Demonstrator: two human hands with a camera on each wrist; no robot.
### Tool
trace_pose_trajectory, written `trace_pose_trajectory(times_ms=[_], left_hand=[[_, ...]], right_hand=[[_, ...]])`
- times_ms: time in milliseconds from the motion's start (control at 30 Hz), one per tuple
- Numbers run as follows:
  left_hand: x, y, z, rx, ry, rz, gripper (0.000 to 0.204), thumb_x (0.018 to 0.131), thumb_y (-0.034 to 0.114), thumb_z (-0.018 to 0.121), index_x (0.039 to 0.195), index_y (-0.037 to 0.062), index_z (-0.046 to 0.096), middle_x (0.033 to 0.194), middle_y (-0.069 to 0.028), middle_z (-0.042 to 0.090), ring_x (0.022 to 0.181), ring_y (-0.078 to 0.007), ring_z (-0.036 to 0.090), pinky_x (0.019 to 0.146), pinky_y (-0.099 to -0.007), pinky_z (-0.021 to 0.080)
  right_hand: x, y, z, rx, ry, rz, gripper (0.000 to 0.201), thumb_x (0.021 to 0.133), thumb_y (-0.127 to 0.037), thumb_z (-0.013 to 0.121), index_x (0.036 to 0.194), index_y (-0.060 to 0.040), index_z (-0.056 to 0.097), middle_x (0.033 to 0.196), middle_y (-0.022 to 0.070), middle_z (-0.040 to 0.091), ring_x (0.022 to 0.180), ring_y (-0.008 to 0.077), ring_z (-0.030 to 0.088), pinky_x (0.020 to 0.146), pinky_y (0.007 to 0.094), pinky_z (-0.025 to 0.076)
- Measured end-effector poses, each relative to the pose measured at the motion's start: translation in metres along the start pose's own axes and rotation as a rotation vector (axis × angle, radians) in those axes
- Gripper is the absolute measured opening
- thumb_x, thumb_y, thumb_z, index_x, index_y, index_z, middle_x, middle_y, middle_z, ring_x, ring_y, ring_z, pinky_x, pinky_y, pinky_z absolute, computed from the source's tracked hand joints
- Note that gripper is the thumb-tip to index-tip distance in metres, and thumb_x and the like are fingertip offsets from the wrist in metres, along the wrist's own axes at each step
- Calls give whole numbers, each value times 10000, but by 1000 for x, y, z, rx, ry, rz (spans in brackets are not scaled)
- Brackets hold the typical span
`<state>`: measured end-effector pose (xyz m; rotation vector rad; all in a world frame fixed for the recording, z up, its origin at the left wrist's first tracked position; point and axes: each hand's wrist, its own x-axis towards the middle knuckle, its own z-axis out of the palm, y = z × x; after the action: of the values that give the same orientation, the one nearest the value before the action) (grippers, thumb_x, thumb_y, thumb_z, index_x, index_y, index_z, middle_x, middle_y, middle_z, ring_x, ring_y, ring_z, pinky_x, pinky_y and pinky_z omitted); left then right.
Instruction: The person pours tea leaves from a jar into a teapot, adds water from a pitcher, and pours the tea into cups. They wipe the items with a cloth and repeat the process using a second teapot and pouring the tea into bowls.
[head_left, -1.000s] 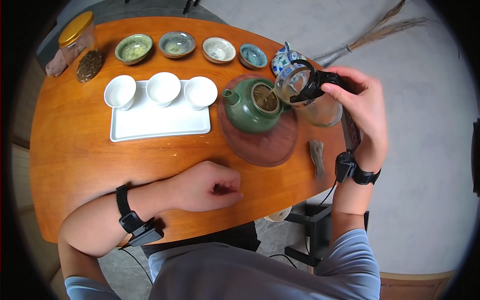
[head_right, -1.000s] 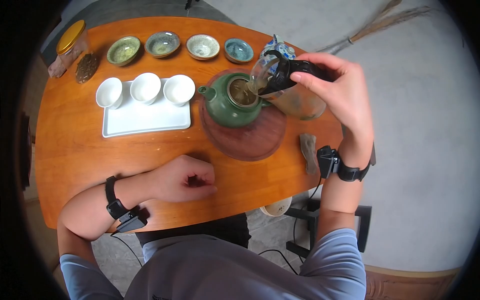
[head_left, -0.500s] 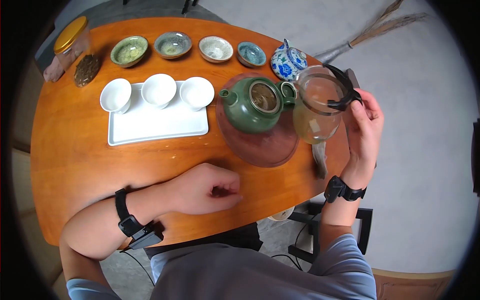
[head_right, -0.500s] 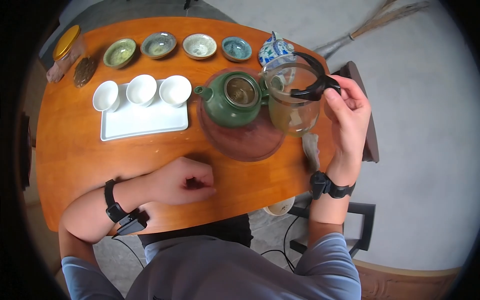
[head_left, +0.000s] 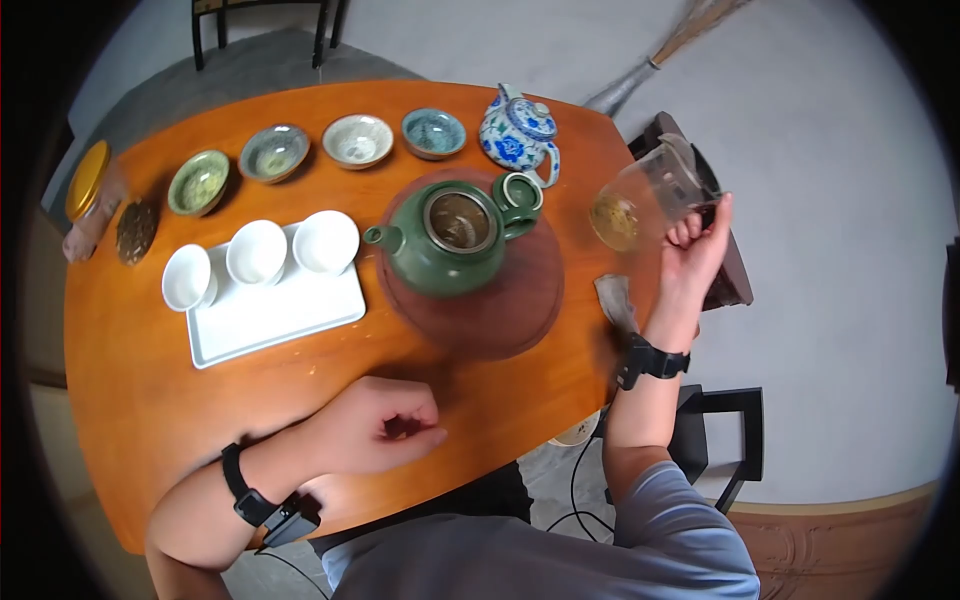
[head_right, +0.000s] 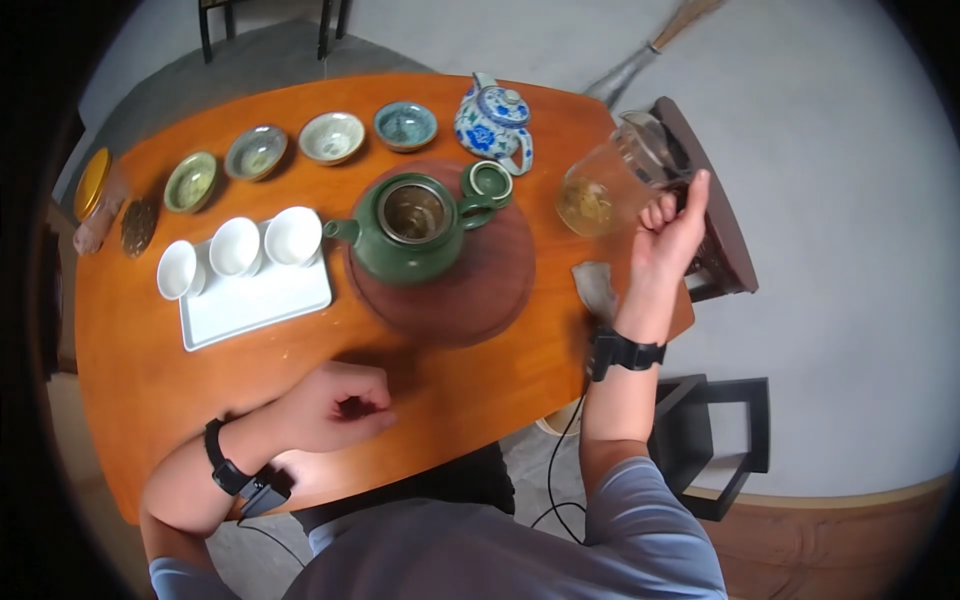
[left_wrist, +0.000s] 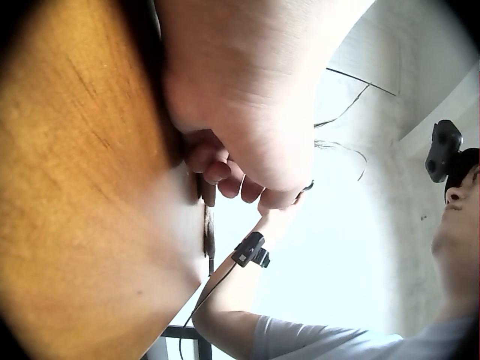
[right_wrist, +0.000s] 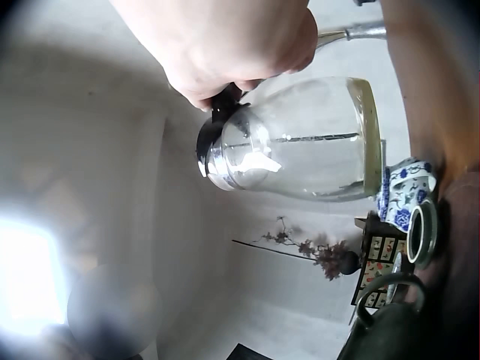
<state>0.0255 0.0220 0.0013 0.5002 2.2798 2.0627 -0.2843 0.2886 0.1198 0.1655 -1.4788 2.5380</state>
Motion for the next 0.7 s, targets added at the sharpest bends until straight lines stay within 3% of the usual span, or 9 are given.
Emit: trace_pose_trajectory(times_ms=[67,133,333,433,700], left_hand=[[1,1,0,-8,-10,-10,190,934,75,768,834,28,613,693,-29,571,573,-108,500,524,-282,398],[1,2,-1,-22,-18,-26,190,931,73,769,831,29,614,696,-28,565,570,-103,497,520,-277,392],[2,1,-1,-20,-24,-64,189,915,56,774,816,33,614,705,-24,554,560,-98,482,505,-268,375],[3,2,-2,-20,-30,-63,185,910,50,773,814,33,615,707,-23,554,560,-99,487,503,-270,376],[2,3,-2,-26,-22,-85,176,900,46,774,814,34,620,709,-24,554,560,-101,498,504,-270,383]], right_hand=[[17,20,-14,-7,22,-6,428,1039,-421,688,763,-168,479,567,-66,357,495,73,264,504,278,204],[28,42,-25,-44,40,-34,486,997,-518,702,764,-122,545,544,-74,332,497,81,245,526,276,205],[54,79,-53,-23,100,6,455,1025,-430,682,739,-116,519,535,-53,340,499,97,252,544,282,240],[58,89,-59,88,18,40,217,1060,-291,664,954,-113,601,592,-66,422,510,57,300,515,263,240],[53,98,-57,22,45,37,226,1073,-307,648,983,-104,605,635,-53,458,548,61,336,538,261,277]])
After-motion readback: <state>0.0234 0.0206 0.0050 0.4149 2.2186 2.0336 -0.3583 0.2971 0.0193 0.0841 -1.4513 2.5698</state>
